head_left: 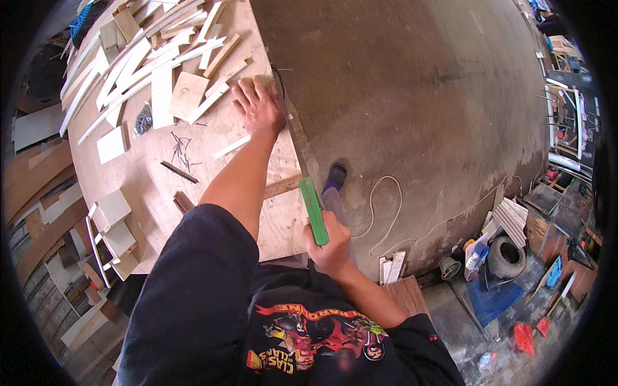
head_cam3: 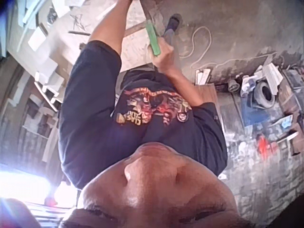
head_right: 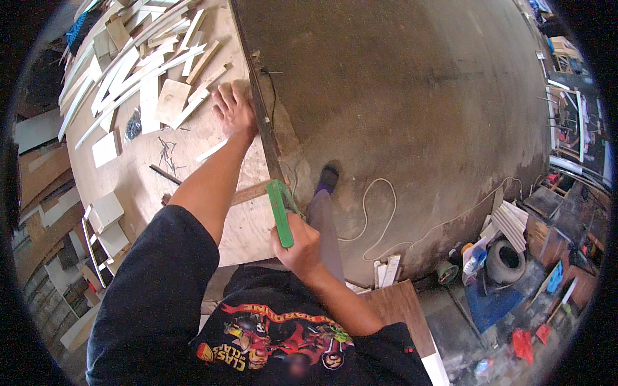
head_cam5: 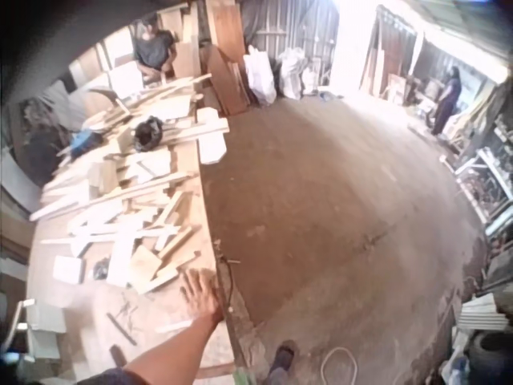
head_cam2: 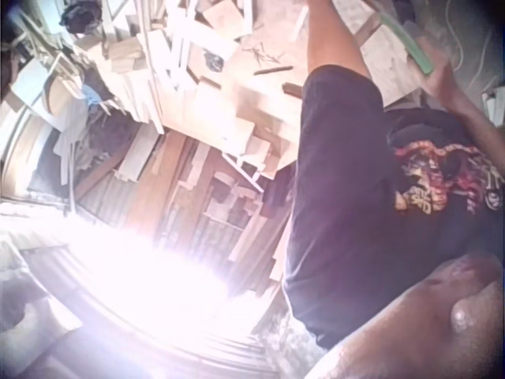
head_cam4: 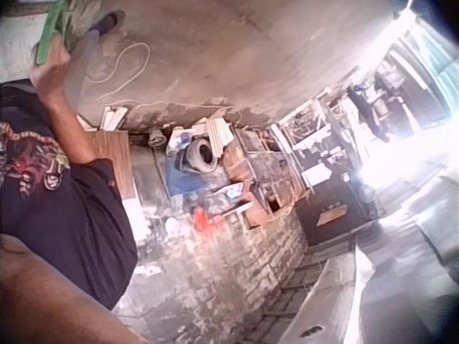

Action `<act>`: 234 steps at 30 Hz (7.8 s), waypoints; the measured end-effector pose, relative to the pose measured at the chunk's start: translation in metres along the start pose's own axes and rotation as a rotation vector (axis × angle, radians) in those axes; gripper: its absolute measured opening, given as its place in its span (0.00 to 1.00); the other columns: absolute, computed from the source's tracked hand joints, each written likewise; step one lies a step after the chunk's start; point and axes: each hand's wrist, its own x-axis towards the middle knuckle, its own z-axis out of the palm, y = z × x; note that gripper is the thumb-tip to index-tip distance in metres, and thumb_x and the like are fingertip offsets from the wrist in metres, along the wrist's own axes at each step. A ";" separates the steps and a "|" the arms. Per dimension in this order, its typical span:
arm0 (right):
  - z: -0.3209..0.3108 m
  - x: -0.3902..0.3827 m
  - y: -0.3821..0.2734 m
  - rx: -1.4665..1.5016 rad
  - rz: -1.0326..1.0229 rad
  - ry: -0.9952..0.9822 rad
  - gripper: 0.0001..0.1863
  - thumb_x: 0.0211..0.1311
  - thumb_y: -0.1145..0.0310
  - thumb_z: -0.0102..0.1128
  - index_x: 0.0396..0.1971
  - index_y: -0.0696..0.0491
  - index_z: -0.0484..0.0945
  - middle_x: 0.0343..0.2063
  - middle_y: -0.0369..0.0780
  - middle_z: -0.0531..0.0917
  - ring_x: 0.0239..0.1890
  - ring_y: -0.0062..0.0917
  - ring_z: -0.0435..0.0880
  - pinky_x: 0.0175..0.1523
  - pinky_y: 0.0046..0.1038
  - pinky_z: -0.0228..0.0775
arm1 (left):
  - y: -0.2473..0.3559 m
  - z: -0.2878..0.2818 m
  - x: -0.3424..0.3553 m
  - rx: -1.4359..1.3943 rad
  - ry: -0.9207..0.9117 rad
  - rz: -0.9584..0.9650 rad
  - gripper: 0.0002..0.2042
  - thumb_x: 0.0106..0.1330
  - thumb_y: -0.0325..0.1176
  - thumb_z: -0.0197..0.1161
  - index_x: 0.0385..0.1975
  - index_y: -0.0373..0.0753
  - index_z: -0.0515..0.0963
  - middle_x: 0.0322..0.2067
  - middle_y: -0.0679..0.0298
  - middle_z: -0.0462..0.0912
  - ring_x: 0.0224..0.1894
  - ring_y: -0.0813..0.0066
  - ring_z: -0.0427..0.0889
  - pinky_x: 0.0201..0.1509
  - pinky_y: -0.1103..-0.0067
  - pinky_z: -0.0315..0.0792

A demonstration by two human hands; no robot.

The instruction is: The person cuts a thin wooden strip with a hand saw, sands the edges with a sanding block, and then hammers small nails into the strip to attach it to a larger wooden structure.

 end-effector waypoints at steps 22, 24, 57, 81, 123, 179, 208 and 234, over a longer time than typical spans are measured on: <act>-0.008 0.010 -0.016 -0.048 0.143 0.007 0.09 0.55 0.76 0.68 0.32 0.56 0.76 0.24 0.48 0.81 0.25 0.46 0.84 0.29 0.41 0.75 | 0.003 -0.003 0.002 -0.023 -0.012 -0.015 0.32 0.79 0.49 0.42 0.77 0.38 0.50 0.78 0.44 0.41 0.81 0.43 0.36 0.82 0.55 0.33; -0.014 0.004 -0.023 -0.048 0.151 0.004 0.09 0.55 0.76 0.68 0.33 0.56 0.76 0.24 0.47 0.81 0.25 0.46 0.84 0.30 0.41 0.75 | 0.002 -0.003 0.001 0.028 -0.030 -0.017 0.33 0.79 0.49 0.42 0.78 0.38 0.48 0.79 0.45 0.40 0.81 0.43 0.35 0.83 0.56 0.32; -0.034 0.009 -0.030 -0.060 0.185 -0.076 0.08 0.56 0.75 0.69 0.33 0.55 0.77 0.23 0.46 0.81 0.25 0.44 0.84 0.30 0.39 0.76 | 0.005 -0.005 0.002 0.021 -0.054 0.001 0.34 0.79 0.49 0.44 0.77 0.38 0.47 0.78 0.43 0.41 0.80 0.41 0.36 0.82 0.53 0.35; -0.035 0.019 -0.049 -0.094 0.222 -0.084 0.08 0.55 0.74 0.69 0.32 0.55 0.77 0.21 0.45 0.80 0.24 0.44 0.84 0.29 0.40 0.76 | 0.003 -0.002 0.001 0.049 -0.044 0.019 0.33 0.80 0.48 0.42 0.78 0.37 0.46 0.79 0.44 0.39 0.81 0.41 0.34 0.82 0.55 0.34; -0.015 0.053 -0.036 -0.051 0.207 -0.060 0.10 0.54 0.77 0.69 0.34 0.56 0.76 0.22 0.46 0.80 0.24 0.46 0.84 0.29 0.41 0.75 | 0.002 -0.002 0.003 -0.020 -0.001 0.004 0.31 0.78 0.46 0.44 0.77 0.39 0.49 0.78 0.43 0.42 0.80 0.38 0.37 0.81 0.51 0.37; 0.003 0.058 0.012 -0.024 0.365 -0.053 0.06 0.59 0.76 0.65 0.33 0.56 0.76 0.22 0.49 0.81 0.25 0.47 0.84 0.29 0.41 0.74 | 0.007 0.003 0.017 0.025 0.029 0.011 0.32 0.79 0.46 0.39 0.77 0.37 0.47 0.78 0.41 0.40 0.80 0.40 0.35 0.83 0.54 0.34; -0.024 0.026 0.058 -0.199 -0.096 -0.131 0.14 0.47 0.66 0.74 0.31 0.50 0.76 0.21 0.37 0.75 0.23 0.34 0.78 0.27 0.38 0.67 | -0.008 0.015 0.003 0.019 0.123 0.038 0.30 0.77 0.49 0.46 0.75 0.45 0.57 0.77 0.47 0.50 0.80 0.42 0.41 0.81 0.53 0.40; 0.034 0.125 0.028 0.289 -0.160 -0.233 0.09 0.58 0.75 0.70 0.34 0.55 0.76 0.25 0.41 0.79 0.23 0.29 0.80 0.30 0.29 0.71 | -0.061 -0.046 0.014 -1.910 -0.258 -0.222 0.24 0.82 0.47 0.42 0.64 0.35 0.71 0.55 0.52 0.82 0.52 0.57 0.82 0.58 0.66 0.72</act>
